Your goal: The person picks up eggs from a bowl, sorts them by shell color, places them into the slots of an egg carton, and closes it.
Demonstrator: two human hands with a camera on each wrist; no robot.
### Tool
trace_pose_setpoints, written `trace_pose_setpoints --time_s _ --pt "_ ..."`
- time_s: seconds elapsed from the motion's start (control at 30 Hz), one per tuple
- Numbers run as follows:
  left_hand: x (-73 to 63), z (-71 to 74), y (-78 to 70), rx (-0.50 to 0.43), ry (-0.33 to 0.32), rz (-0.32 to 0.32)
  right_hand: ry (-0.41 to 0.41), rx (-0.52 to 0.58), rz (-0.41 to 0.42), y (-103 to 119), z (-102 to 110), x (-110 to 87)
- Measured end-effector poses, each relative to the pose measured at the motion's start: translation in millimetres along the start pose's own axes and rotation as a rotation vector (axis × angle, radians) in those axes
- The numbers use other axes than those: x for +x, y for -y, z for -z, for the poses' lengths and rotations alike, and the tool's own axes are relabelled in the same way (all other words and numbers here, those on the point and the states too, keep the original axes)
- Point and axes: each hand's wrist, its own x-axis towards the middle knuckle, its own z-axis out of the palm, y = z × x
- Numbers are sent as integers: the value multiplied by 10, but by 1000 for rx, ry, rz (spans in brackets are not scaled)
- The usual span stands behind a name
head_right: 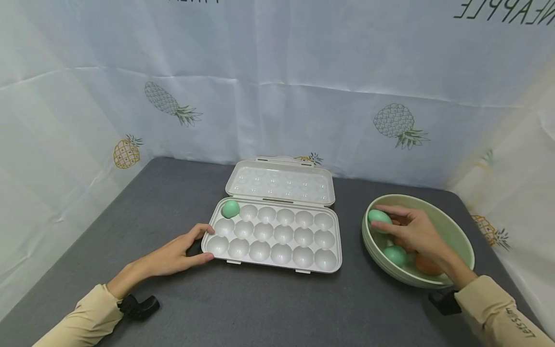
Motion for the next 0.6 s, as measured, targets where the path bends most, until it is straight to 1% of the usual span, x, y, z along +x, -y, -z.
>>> trace_pose_setpoints --time_s 0.1,0.2,0.3,0.47,0.6 --pt "-4 1 3 -1 0 2 -36 -21 -11 34 -2 4" --pt "-6 4 4 0 -1 2 -55 -37 -13 80 2 15" --pt "-8 7 2 2 -1 4 -63 -32 -14 121 9 40" --pt "-6 9 -3 3 4 12 -103 -14 -51 212 -3 95" --pt "-6 10 -4 0 5 10 -104 8 -64 280 -26 136"
